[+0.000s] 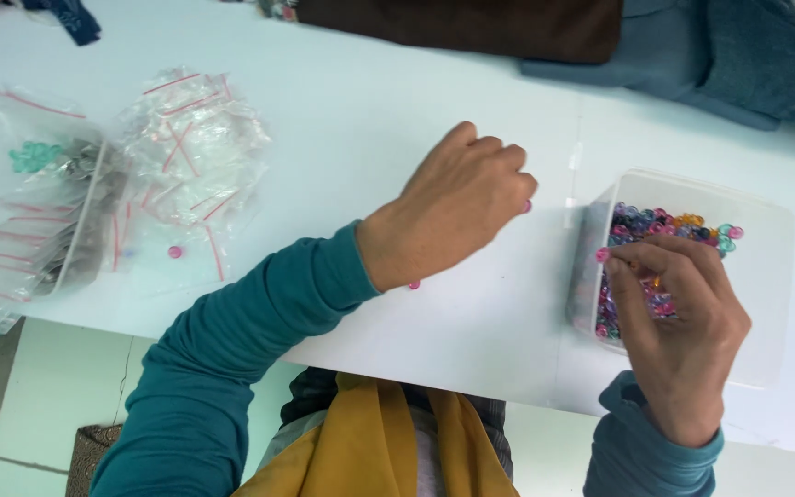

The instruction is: Sorting small colorful buttons from a container and placing them into small plastic bags

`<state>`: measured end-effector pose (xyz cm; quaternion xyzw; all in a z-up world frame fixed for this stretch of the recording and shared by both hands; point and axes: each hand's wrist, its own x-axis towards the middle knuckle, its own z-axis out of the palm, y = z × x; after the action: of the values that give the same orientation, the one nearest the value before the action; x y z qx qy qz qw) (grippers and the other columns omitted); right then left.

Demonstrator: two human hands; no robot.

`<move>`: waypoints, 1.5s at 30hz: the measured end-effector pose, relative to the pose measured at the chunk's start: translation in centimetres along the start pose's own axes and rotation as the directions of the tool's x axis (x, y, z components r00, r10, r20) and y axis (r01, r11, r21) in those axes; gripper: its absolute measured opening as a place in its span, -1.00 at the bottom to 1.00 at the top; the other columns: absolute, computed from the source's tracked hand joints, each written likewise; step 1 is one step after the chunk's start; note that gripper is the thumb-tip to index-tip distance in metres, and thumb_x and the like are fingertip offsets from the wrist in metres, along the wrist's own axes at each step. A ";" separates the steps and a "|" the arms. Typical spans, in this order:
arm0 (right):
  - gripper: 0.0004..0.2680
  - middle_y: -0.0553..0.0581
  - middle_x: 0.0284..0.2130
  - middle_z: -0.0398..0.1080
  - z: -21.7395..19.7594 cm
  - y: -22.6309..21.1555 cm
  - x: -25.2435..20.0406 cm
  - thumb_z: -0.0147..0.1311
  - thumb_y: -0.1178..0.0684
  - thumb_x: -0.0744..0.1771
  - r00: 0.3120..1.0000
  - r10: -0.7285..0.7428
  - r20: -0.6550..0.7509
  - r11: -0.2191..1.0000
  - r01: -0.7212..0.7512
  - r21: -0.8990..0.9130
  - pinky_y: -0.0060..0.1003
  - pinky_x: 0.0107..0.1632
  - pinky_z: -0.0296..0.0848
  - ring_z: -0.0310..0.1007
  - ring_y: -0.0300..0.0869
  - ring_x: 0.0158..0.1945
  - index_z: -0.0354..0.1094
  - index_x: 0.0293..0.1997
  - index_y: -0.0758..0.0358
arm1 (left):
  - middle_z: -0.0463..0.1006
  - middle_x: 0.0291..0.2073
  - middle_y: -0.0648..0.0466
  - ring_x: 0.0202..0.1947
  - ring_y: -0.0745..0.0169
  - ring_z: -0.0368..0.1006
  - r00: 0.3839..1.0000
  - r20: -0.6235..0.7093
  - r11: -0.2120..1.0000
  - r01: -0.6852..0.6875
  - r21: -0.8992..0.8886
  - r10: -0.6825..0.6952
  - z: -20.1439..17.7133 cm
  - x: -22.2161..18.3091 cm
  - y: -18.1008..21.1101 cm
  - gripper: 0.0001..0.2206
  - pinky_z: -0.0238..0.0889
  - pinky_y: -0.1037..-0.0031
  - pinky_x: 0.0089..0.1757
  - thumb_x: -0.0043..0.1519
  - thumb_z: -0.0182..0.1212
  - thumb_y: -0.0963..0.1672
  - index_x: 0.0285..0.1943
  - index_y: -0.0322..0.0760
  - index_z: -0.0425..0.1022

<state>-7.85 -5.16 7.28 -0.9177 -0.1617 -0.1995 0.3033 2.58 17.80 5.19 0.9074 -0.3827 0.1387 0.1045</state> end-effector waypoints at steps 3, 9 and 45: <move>-0.92 0.40 -0.10 0.43 3.7 -2.5 2.0 0.27 0.33 0.38 0.989 -0.120 0.087 0.993 0.120 0.011 -0.12 -0.08 0.52 0.46 0.04 -0.17 0.52 -0.05 0.49 | 0.35 -0.59 0.18 -0.55 0.13 0.27 0.993 0.044 0.993 0.112 0.033 -0.113 1.0 -3.6 -3.7 -0.65 0.06 0.26 -0.29 0.35 0.18 -0.15 -0.58 -0.04 0.42; -0.93 0.04 -0.33 0.41 13.1 -3.0 4.0 0.32 0.17 0.32 0.955 -0.241 0.172 0.940 0.274 -0.204 -0.22 -0.20 0.47 0.53 -0.07 -0.21 0.57 -0.18 0.13 | 0.53 -0.57 0.01 -0.50 0.09 0.51 0.956 0.072 0.955 0.288 -0.071 -0.283 2.2 -7.8 -6.1 -0.94 0.17 0.28 -0.28 0.13 0.43 -0.17 -0.38 -0.24 0.67; -0.88 0.18 -0.12 0.49 -5.4 8.2 -3.2 0.26 0.24 0.39 0.961 0.274 0.034 0.909 -0.247 -0.336 -0.18 -0.21 0.44 0.43 -0.08 -0.31 0.58 0.01 0.27 | 0.62 -0.25 0.10 -0.13 0.07 0.52 0.991 -0.038 0.986 -0.131 -0.100 0.127 7.9 8.7 13.1 -0.92 0.27 0.21 -0.08 0.18 0.33 -0.16 -0.25 0.03 0.62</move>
<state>-8.64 -15.32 5.80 -0.9759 -0.0144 -0.1441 0.1632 0.31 0.69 1.70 0.8720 -0.4455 0.1397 0.1474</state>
